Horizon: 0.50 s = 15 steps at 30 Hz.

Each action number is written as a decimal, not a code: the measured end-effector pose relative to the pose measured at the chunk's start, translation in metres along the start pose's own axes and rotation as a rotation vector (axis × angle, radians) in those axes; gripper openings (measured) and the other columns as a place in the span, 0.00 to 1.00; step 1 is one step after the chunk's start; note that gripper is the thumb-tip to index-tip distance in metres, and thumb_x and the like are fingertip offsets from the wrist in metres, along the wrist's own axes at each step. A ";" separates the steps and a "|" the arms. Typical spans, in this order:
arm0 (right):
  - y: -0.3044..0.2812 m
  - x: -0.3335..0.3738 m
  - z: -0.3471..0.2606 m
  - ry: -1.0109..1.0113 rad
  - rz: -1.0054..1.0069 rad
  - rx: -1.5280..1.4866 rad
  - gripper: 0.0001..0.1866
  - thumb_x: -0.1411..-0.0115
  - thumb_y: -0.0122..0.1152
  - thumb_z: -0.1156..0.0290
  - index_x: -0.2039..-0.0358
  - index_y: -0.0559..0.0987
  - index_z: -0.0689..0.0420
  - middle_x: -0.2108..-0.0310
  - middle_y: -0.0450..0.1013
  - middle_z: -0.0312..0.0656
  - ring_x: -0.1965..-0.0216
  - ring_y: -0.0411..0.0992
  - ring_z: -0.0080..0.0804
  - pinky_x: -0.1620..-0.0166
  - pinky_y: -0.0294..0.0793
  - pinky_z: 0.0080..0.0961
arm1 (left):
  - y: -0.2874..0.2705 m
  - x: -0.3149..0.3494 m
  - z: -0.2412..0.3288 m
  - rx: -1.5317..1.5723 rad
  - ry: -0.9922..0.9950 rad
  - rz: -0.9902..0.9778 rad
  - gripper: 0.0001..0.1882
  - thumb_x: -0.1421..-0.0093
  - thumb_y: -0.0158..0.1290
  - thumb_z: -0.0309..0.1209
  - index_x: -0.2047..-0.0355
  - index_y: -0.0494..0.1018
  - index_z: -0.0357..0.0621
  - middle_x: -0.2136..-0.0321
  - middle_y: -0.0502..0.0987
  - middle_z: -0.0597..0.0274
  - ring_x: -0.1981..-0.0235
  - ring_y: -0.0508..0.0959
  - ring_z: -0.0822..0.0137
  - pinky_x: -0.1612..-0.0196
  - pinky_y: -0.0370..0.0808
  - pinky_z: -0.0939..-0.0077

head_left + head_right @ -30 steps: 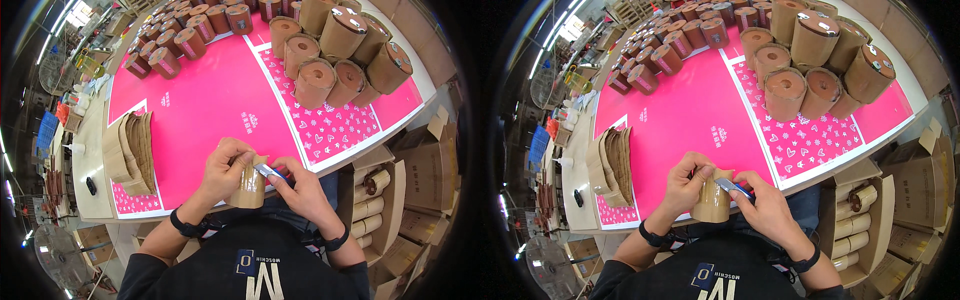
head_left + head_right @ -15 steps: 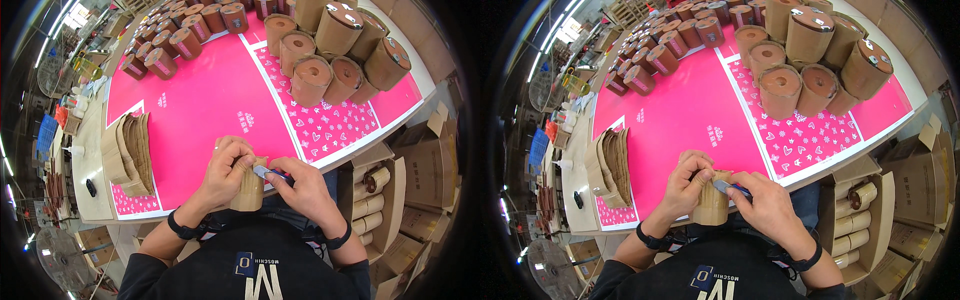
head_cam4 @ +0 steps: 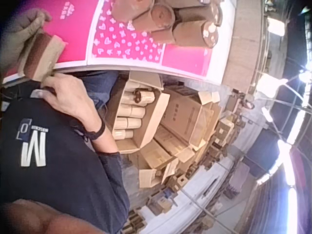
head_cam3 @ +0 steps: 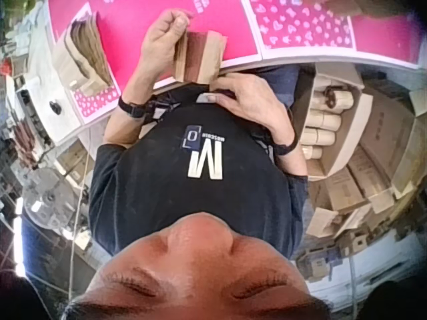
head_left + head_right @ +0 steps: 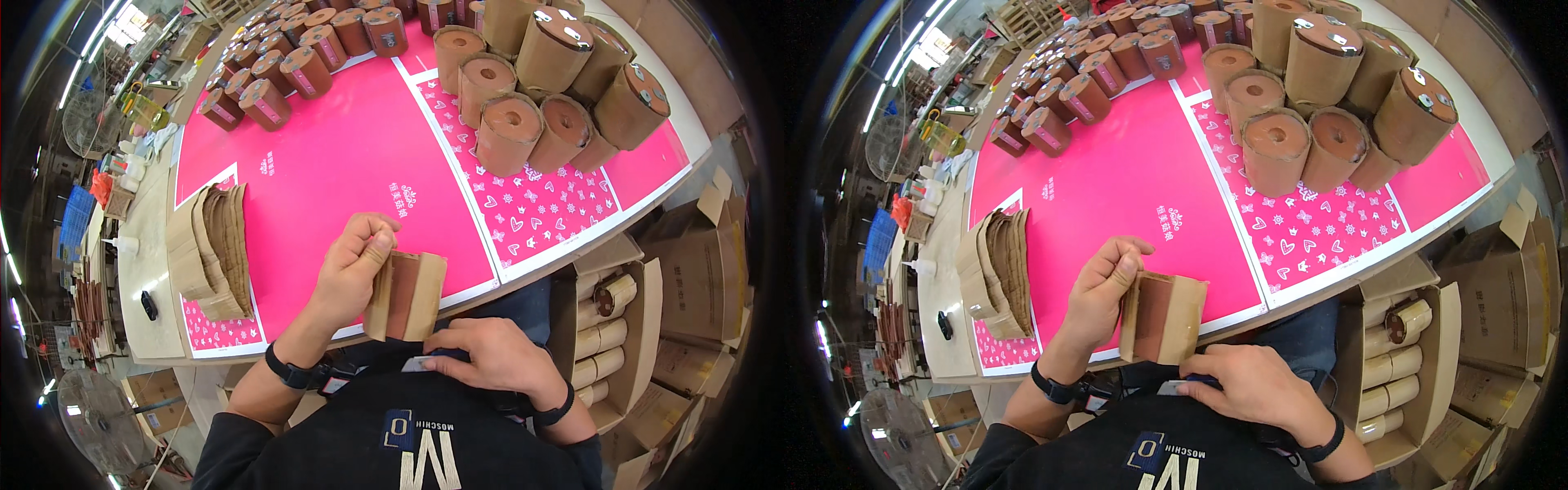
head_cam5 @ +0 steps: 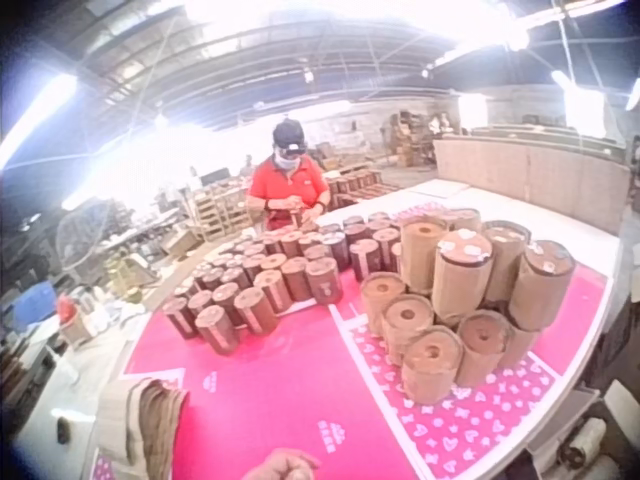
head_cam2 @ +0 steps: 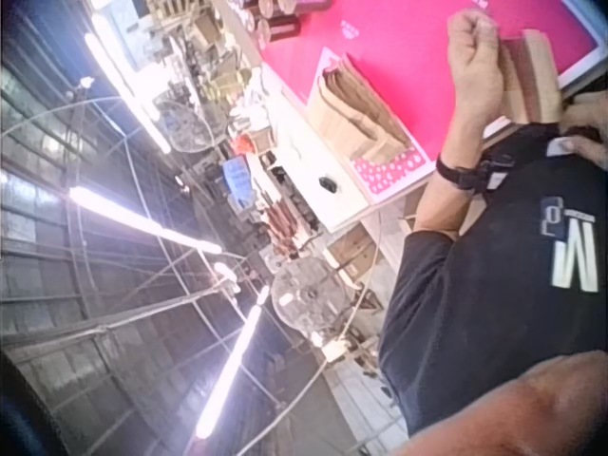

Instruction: The person wraps brown cylindrical objects with cardboard, using a utility knife to cut the cardboard to size and secure it around the cylinders.

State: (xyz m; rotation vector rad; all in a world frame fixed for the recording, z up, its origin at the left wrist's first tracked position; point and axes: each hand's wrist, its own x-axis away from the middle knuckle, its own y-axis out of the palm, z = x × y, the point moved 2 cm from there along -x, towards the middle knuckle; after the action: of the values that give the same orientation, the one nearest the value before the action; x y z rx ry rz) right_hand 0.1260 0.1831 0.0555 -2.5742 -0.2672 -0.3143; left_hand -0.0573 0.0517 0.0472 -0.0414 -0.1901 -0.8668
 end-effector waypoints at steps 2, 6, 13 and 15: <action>0.001 0.007 0.000 0.027 0.186 -0.154 0.23 0.44 0.71 0.51 0.56 0.81 0.53 0.66 0.76 0.44 0.65 0.77 0.45 0.61 0.77 0.37 | -0.003 0.003 0.002 0.082 -0.121 0.080 0.06 0.30 0.51 0.30 0.58 0.69 0.41 0.51 0.72 0.58 0.46 0.67 0.71 0.42 0.64 0.72; -0.010 0.013 -0.013 -0.029 0.624 -0.135 0.30 0.51 0.79 0.55 0.52 0.77 0.56 0.63 0.75 0.46 0.64 0.77 0.42 0.60 0.77 0.32 | -0.017 0.016 0.005 -0.401 0.034 0.057 0.16 0.32 0.56 0.33 0.49 0.67 0.41 0.47 0.71 0.48 0.43 0.68 0.67 0.44 0.66 0.72; 0.004 -0.010 -0.034 0.129 0.607 0.166 0.34 0.52 0.77 0.47 0.49 0.76 0.50 0.63 0.72 0.41 0.67 0.78 0.43 0.66 0.79 0.37 | -0.032 0.044 0.021 0.148 -0.261 0.109 0.44 0.44 0.49 0.16 0.27 0.47 0.49 0.34 0.60 0.31 0.36 0.68 0.51 0.41 0.72 0.63; -0.002 -0.011 -0.030 0.253 0.628 0.288 0.44 0.59 0.78 0.40 0.46 0.75 0.50 0.59 0.75 0.43 0.64 0.79 0.46 0.63 0.80 0.40 | -0.037 0.061 0.022 0.377 -0.193 0.111 0.48 0.46 0.46 0.13 0.26 0.44 0.51 0.34 0.60 0.31 0.34 0.67 0.48 0.39 0.71 0.61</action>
State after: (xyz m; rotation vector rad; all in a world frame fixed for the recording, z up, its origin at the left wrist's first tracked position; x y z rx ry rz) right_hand 0.1098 0.1680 0.0782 -2.1661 0.5404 -0.3274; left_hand -0.0496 -0.0157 0.0782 0.2149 -0.5248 -0.7042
